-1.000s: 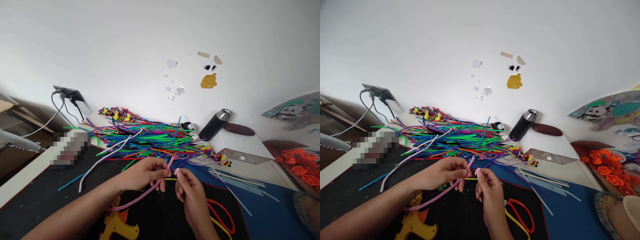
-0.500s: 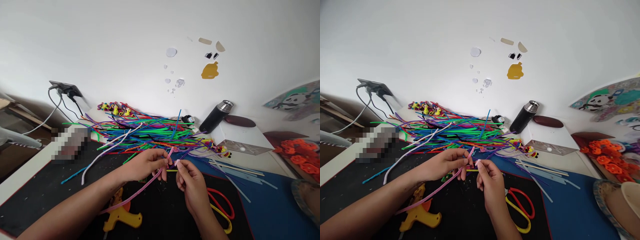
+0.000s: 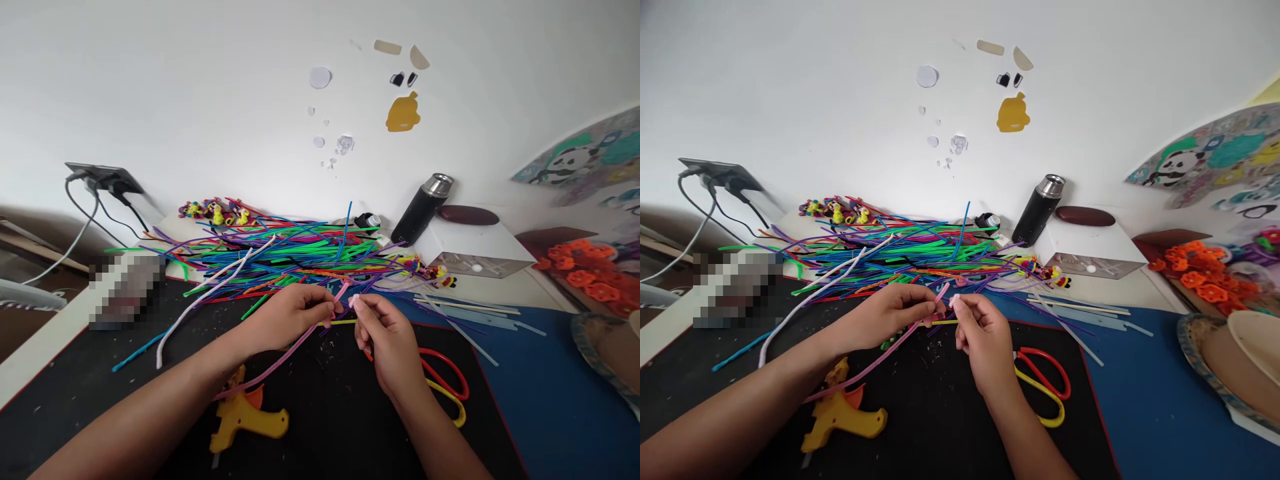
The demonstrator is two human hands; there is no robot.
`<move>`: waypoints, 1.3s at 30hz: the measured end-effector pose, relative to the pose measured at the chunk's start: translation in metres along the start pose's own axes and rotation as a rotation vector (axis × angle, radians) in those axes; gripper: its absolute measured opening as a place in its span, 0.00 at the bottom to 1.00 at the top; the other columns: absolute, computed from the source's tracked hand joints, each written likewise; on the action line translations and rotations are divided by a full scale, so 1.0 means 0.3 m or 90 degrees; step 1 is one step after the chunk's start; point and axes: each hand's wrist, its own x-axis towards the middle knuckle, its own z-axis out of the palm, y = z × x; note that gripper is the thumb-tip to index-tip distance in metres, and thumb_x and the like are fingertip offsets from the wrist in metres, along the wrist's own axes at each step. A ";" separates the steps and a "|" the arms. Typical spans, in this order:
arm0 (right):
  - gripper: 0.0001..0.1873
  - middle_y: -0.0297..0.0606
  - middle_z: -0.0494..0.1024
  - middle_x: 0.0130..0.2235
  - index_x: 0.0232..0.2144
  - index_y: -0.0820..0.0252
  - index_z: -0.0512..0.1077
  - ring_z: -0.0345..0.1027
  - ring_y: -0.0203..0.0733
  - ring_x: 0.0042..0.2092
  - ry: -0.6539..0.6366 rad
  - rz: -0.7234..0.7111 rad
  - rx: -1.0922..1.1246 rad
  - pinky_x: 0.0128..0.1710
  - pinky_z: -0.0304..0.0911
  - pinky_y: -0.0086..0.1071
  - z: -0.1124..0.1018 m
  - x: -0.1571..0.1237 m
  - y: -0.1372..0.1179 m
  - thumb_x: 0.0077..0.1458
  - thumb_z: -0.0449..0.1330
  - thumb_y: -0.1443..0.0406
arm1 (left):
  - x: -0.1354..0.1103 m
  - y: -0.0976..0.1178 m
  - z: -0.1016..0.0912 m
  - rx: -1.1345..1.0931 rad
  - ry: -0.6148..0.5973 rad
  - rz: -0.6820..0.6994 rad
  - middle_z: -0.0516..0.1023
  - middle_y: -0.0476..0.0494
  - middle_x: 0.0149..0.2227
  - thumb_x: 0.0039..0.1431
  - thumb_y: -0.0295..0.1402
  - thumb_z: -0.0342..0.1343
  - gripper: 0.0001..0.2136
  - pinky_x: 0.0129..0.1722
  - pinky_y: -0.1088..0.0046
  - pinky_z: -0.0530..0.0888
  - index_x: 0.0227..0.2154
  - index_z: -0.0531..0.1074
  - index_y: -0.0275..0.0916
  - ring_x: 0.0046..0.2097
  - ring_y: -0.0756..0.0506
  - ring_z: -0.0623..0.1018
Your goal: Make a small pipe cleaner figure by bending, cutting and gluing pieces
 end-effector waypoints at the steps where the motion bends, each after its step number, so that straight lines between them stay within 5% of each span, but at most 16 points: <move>1: 0.21 0.25 0.64 0.18 0.37 0.60 0.78 0.58 0.31 0.19 -0.001 -0.005 -0.003 0.17 0.51 0.24 -0.001 0.001 0.001 0.55 0.72 0.49 | -0.001 0.001 0.002 0.018 0.001 -0.004 0.79 0.50 0.31 0.68 0.40 0.53 0.12 0.33 0.73 0.67 0.39 0.78 0.39 0.33 0.47 0.74; 5: 0.20 0.25 0.65 0.18 0.37 0.60 0.78 0.58 0.31 0.19 -0.004 -0.025 -0.005 0.18 0.52 0.24 -0.001 0.009 0.005 0.55 0.71 0.49 | -0.009 0.010 0.008 0.035 0.007 -0.033 0.78 0.51 0.30 0.67 0.40 0.54 0.12 0.28 0.73 0.64 0.46 0.77 0.41 0.28 0.48 0.72; 20: 0.18 0.24 0.66 0.19 0.36 0.59 0.77 0.58 0.31 0.18 -0.005 -0.060 0.002 0.17 0.51 0.25 -0.009 0.023 0.010 0.55 0.71 0.50 | -0.010 0.023 0.024 0.061 0.011 -0.021 0.79 0.50 0.28 0.70 0.48 0.51 0.18 0.29 0.74 0.65 0.35 0.75 0.40 0.28 0.48 0.72; 39: 0.18 0.25 0.67 0.19 0.37 0.58 0.77 0.59 0.32 0.19 -0.045 -0.051 -0.004 0.18 0.51 0.26 0.007 0.008 0.010 0.56 0.68 0.50 | -0.011 0.023 0.041 0.057 0.008 0.023 0.81 0.49 0.29 0.68 0.51 0.55 0.18 0.32 0.74 0.69 0.38 0.76 0.41 0.31 0.47 0.76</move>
